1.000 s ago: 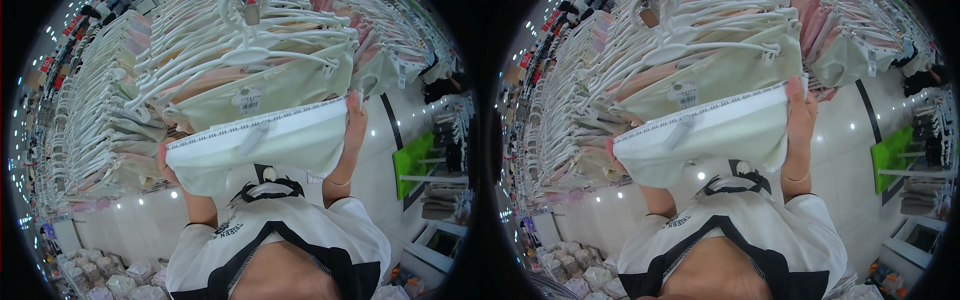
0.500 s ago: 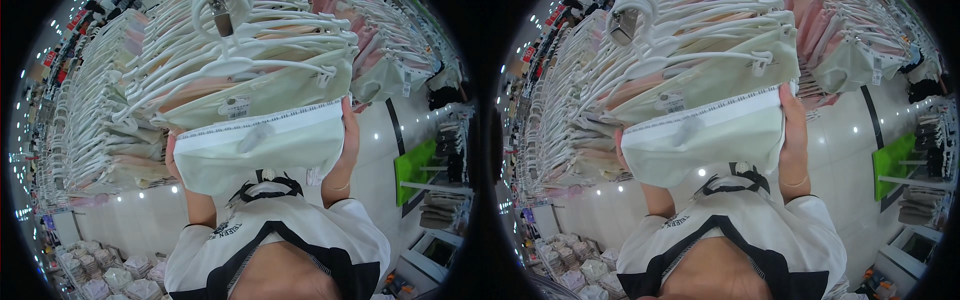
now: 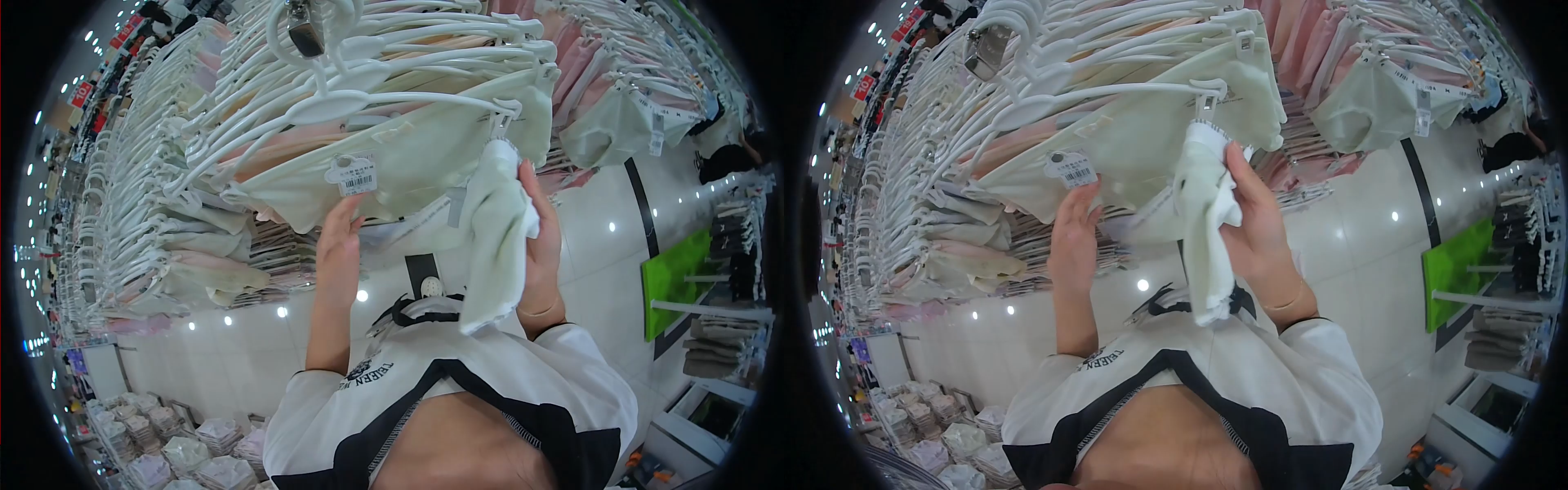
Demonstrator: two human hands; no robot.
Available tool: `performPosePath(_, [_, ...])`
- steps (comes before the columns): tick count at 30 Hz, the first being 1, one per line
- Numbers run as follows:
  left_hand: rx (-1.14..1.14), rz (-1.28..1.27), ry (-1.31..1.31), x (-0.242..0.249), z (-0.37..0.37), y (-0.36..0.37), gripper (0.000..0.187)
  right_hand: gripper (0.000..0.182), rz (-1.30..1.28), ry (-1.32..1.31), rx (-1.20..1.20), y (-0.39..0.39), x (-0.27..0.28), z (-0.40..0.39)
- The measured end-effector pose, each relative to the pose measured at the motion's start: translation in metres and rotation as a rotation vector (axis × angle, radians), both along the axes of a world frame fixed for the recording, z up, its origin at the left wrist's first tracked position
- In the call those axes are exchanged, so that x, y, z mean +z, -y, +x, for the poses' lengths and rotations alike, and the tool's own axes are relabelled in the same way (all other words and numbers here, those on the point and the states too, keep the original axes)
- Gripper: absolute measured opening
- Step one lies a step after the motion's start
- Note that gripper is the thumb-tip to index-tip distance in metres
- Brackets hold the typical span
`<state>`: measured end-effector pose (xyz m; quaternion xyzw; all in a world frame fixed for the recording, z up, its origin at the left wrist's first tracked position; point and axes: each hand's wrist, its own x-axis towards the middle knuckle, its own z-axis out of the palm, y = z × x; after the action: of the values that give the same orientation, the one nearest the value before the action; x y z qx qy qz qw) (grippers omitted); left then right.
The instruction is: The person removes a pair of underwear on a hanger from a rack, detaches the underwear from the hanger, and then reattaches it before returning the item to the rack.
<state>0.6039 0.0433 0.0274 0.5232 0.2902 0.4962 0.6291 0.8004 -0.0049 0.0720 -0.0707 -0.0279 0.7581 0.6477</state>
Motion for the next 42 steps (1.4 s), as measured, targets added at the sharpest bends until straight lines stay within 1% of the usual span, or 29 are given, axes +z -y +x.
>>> performPosePath(1, [0.059,0.058,-0.065,0.0,0.004,0.005,0.056,0.028,0.019,0.008,0.002,-0.001,-0.001,-0.001])
performPosePath(2, [0.065,0.125,-0.083,-0.001,0.006,0.01,0.057,0.029,-0.005,0.092,-0.045,-0.001,-0.002,-0.003])
performPosePath(5, [-0.092,0.496,-0.227,-0.005,0.015,0.019,0.05,0.029,-0.015,0.115,-0.097,-0.001,-0.004,-0.006])
performPosePath(8, [-0.216,0.341,-0.187,0.004,0.032,0.038,0.046,0.028,-0.019,0.165,-0.12,0.0,-0.003,-0.01])
performPosePath(11, [-0.152,0.236,-0.244,0.003,0.037,0.044,0.037,0.027,0.001,0.201,-0.132,-0.001,-0.005,-0.009])
performPosePath(14, [-0.003,0.302,-0.23,-0.005,0.033,0.039,0.026,0.028,-0.009,0.214,-0.181,-0.003,-0.011,-0.007])
performPosePath(15, [0.032,0.278,-0.188,-0.008,0.032,0.038,0.026,0.028,-0.023,0.213,-0.203,-0.003,-0.013,-0.006])
performPosePath(18, [0.109,0.202,-0.082,-0.018,0.028,0.037,0.026,0.028,0.091,0.247,-0.152,-0.005,-0.024,-0.002])
performPosePath(20, [0.122,0.149,-0.035,-0.021,0.025,0.036,0.027,0.028,0.048,0.283,-0.169,-0.007,-0.027,-0.003])
performPosePath(23, [0.213,0.042,0.01,-0.013,0.035,0.036,0.028,0.028,-0.014,0.34,-0.19,-0.011,-0.03,-0.006])
performPosePath(27, [0.147,-0.049,0.095,-0.003,0.039,0.038,0.032,0.027,-0.029,0.38,-0.189,-0.012,-0.036,-0.007])
performPosePath(29, [0.121,-0.094,0.123,0.001,0.039,0.039,0.034,0.027,0.026,0.419,-0.19,-0.012,-0.045,-0.007])
performPosePath(30, [0.114,-0.076,0.14,-0.002,0.038,0.038,0.034,0.029,0.055,0.437,-0.193,-0.012,-0.047,-0.007])
performPosePath(33, [0.085,-0.009,0.173,-0.007,0.032,0.034,0.036,0.052,0.291,0.656,-0.157,-0.007,-0.036,-0.012])
performPosePath(34, [0.071,0.024,0.172,-0.006,0.032,0.033,0.036,0.067,0.359,0.591,-0.077,-0.006,-0.045,-0.01])
performPosePath(37, [0.05,0.049,0.187,0.003,0.035,0.032,0.035,0.069,0.393,0.844,-0.084,0.002,-0.05,-0.02])
performPosePath(38, [0.048,0.044,0.195,0.005,0.037,0.032,0.034,0.063,0.433,0.969,-0.064,0.004,-0.051,-0.022])
performPosePath(41, [0.051,0.075,0.163,0.003,0.039,0.029,0.03,0.052,0.652,1.489,-0.023,0.008,-0.052,-0.025])
performPosePath(42, [0.09,0.136,0.091,0.004,0.04,0.028,0.028,0.046,0.634,1.588,-0.016,0.008,-0.055,-0.026])
